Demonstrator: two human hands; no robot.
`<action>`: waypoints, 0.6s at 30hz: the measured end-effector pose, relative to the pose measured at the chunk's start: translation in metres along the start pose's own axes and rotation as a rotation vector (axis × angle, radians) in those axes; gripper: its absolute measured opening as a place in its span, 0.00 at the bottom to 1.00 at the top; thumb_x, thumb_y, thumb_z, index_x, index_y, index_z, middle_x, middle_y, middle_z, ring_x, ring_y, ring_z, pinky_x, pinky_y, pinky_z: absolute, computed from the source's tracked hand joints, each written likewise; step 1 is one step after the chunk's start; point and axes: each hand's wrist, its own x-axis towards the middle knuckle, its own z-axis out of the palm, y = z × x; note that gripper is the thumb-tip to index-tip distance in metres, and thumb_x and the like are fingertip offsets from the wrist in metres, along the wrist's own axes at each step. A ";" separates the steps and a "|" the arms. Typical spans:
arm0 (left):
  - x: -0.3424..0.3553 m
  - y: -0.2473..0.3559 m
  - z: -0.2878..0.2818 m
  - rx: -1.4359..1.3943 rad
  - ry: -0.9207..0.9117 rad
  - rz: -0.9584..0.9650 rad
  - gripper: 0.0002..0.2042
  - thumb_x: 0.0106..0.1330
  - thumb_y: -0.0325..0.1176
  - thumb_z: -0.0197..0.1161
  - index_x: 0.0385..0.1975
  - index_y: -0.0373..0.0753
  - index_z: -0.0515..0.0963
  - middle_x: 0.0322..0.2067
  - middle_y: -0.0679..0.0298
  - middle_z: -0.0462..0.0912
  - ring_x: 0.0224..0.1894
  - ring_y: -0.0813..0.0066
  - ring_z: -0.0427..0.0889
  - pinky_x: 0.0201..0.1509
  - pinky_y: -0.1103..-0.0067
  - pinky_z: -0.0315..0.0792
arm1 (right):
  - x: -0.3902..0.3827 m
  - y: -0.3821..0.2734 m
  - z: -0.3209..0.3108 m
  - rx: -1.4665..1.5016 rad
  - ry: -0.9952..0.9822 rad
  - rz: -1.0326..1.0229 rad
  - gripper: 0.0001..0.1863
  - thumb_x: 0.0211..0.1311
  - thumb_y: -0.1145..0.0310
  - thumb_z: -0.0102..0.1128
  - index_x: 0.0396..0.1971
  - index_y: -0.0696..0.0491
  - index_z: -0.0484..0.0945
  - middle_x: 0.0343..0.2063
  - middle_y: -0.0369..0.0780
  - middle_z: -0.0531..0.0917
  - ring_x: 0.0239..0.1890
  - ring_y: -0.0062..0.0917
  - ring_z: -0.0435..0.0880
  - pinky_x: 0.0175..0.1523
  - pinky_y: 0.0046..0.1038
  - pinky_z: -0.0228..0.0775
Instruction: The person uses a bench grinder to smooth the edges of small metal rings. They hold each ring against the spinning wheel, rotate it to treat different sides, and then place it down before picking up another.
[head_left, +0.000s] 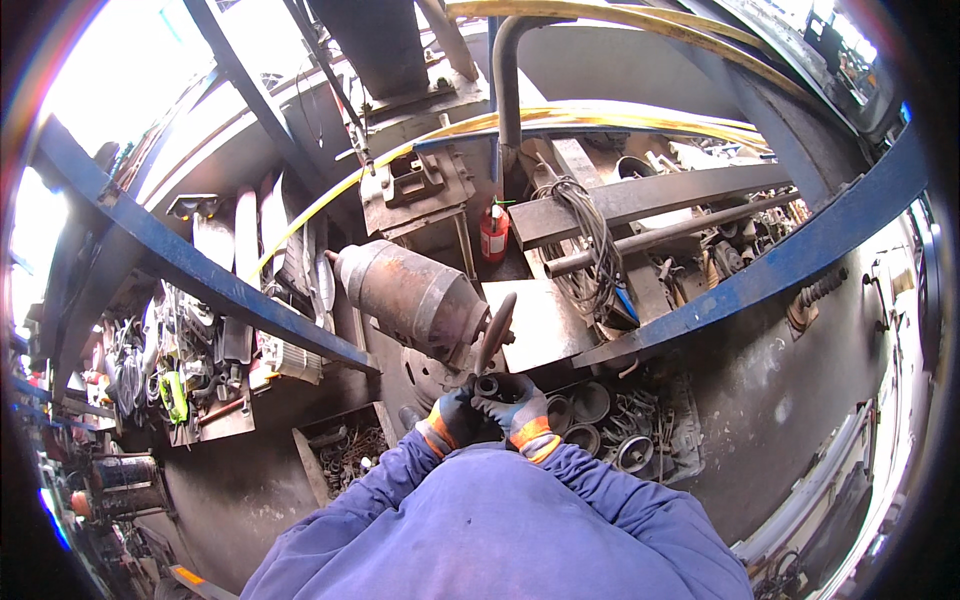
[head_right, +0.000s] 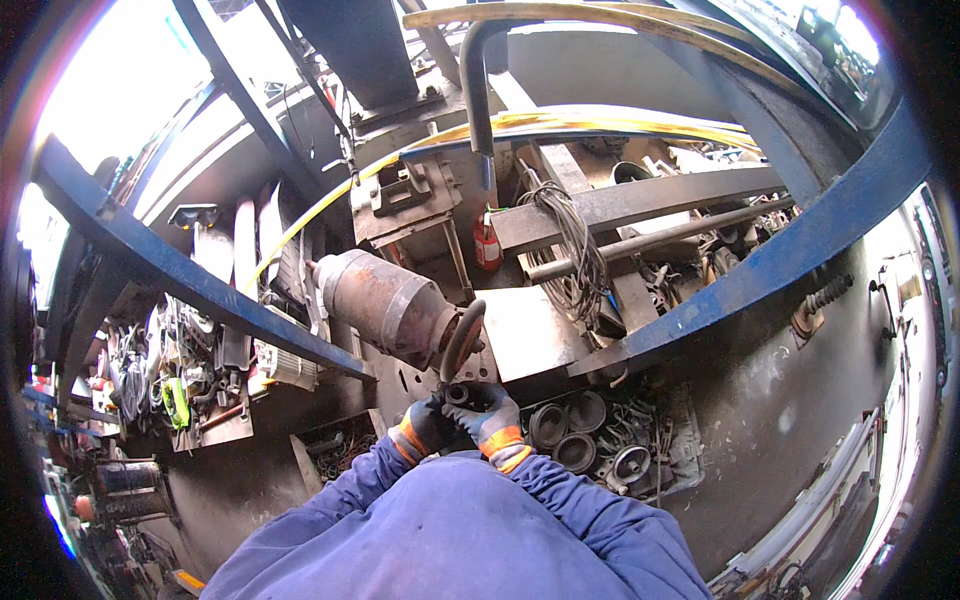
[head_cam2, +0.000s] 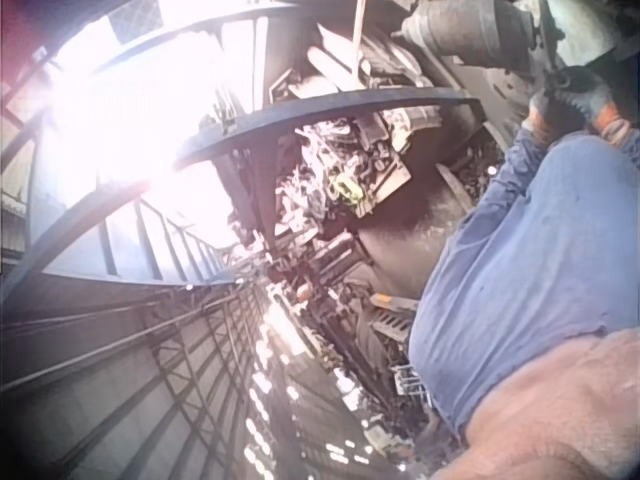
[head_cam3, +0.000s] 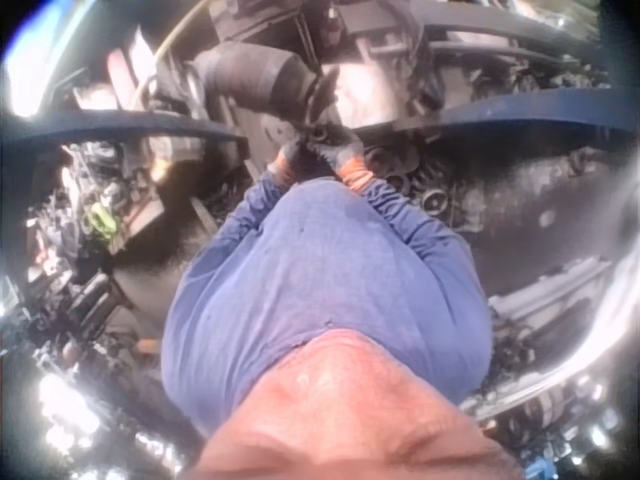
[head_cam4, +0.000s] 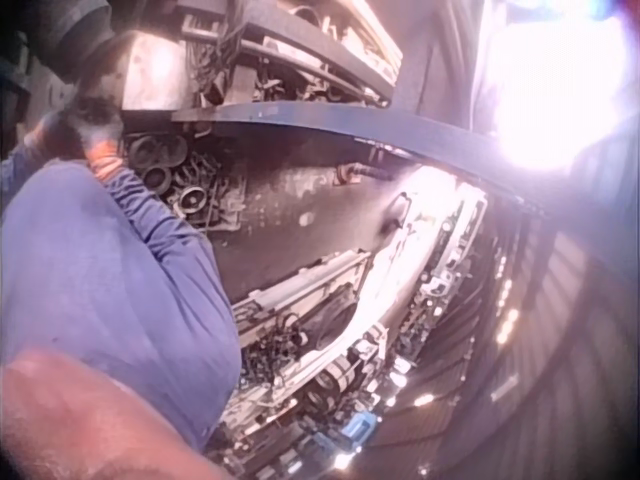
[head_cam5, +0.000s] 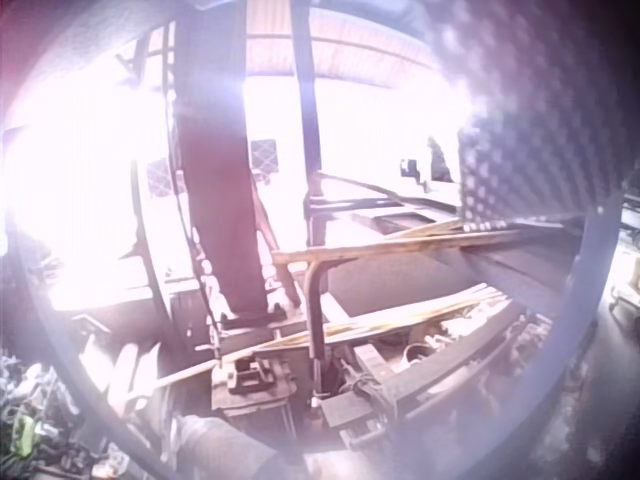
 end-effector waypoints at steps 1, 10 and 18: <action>0.000 0.001 -0.008 0.024 0.052 0.000 0.22 0.74 0.50 0.48 0.54 0.39 0.75 0.46 0.56 0.82 0.48 0.59 0.80 0.59 0.61 0.71 | 0.001 0.004 0.000 0.034 0.007 -0.010 0.25 0.41 0.70 0.82 0.42 0.58 0.82 0.38 0.39 0.88 0.41 0.24 0.85 0.50 0.27 0.77; -0.005 -0.002 -0.005 -0.050 -0.115 0.075 0.18 0.74 0.43 0.51 0.56 0.38 0.74 0.48 0.56 0.82 0.51 0.60 0.79 0.62 0.63 0.70 | 0.019 0.016 0.005 -0.011 -0.039 -0.045 0.21 0.46 0.76 0.77 0.43 0.59 0.83 0.38 0.41 0.87 0.39 0.25 0.84 0.52 0.26 0.75; -0.002 -0.006 0.003 0.100 -0.064 0.271 0.19 0.72 0.38 0.55 0.59 0.36 0.70 0.48 0.54 0.81 0.49 0.61 0.80 0.58 0.65 0.74 | 0.024 0.012 0.008 0.345 0.014 0.200 0.17 0.48 0.83 0.71 0.41 0.62 0.83 0.37 0.44 0.86 0.38 0.27 0.83 0.47 0.25 0.77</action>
